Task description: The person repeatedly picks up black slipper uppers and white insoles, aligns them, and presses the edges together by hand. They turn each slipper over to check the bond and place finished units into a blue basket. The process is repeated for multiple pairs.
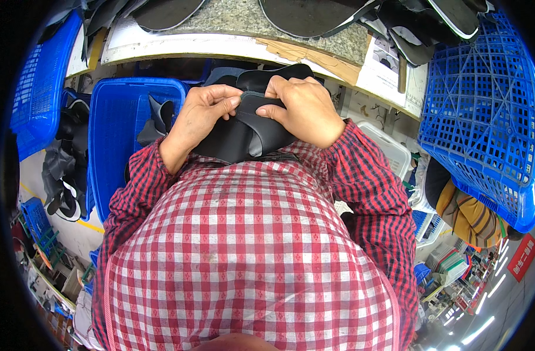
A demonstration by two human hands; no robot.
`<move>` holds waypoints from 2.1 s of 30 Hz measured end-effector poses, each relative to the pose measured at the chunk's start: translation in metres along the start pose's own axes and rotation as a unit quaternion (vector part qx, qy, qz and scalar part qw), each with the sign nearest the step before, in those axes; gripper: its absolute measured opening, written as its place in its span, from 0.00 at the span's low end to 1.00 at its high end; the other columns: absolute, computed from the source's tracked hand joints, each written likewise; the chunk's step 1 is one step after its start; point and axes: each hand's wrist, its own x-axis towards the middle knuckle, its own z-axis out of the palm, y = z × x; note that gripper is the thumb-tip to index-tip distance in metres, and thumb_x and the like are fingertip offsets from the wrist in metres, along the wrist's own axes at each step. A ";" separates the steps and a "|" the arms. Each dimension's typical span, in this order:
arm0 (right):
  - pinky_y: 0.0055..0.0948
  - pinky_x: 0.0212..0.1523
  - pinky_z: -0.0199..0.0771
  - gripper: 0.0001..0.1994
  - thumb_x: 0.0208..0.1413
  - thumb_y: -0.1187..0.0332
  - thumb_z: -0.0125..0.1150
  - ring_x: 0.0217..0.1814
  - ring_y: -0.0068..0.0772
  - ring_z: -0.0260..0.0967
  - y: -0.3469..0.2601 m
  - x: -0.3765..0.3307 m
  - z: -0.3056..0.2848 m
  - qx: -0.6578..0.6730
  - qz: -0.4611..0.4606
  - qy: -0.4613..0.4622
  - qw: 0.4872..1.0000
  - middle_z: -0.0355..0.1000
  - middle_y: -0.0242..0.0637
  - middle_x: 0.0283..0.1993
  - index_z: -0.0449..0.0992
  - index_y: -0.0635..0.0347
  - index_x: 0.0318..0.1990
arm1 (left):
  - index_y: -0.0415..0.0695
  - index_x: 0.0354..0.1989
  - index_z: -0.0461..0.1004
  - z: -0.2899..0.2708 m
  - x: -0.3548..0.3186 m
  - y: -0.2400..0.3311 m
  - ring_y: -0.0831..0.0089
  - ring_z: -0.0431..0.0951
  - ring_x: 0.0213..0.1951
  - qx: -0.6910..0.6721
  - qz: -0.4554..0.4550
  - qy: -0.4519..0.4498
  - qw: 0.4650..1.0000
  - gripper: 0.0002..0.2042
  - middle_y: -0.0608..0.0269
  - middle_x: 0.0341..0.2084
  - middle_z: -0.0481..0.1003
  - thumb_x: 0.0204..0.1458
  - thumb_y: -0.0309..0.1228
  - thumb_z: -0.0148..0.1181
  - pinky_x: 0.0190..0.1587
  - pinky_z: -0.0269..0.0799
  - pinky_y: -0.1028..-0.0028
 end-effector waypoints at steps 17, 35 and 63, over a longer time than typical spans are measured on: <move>0.42 0.45 0.72 0.19 0.52 0.52 0.74 0.36 0.46 0.77 0.000 0.003 0.003 -0.024 0.027 0.003 0.999 0.78 0.37 0.28 0.75 0.55 0.36 | 0.37 0.45 0.83 0.005 0.000 0.004 0.87 0.74 0.32 -0.030 0.004 -0.045 0.999 0.08 0.72 0.30 0.80 0.62 0.27 0.65 0.38 0.72 0.82; 0.40 0.42 0.79 0.23 0.52 0.59 0.76 0.43 0.53 0.81 -0.009 0.000 -0.006 0.136 0.052 0.024 0.989 0.81 0.50 0.40 0.78 0.62 0.52 | 0.32 0.50 0.82 -0.037 -0.018 0.019 0.81 0.80 0.38 -0.099 -0.088 -0.143 0.981 0.16 0.63 0.39 0.84 0.56 0.28 0.72 0.43 0.78 0.79; 0.37 0.42 0.77 0.20 0.55 0.60 0.75 0.40 0.42 0.79 -0.009 -0.001 -0.005 0.189 0.086 0.047 0.977 0.79 0.44 0.39 0.74 0.61 0.47 | 0.36 0.46 0.84 -0.005 -0.016 0.030 0.81 0.81 0.37 -0.001 -0.022 -0.020 1.000 0.12 0.64 0.37 0.84 0.55 0.27 0.72 0.43 0.78 0.78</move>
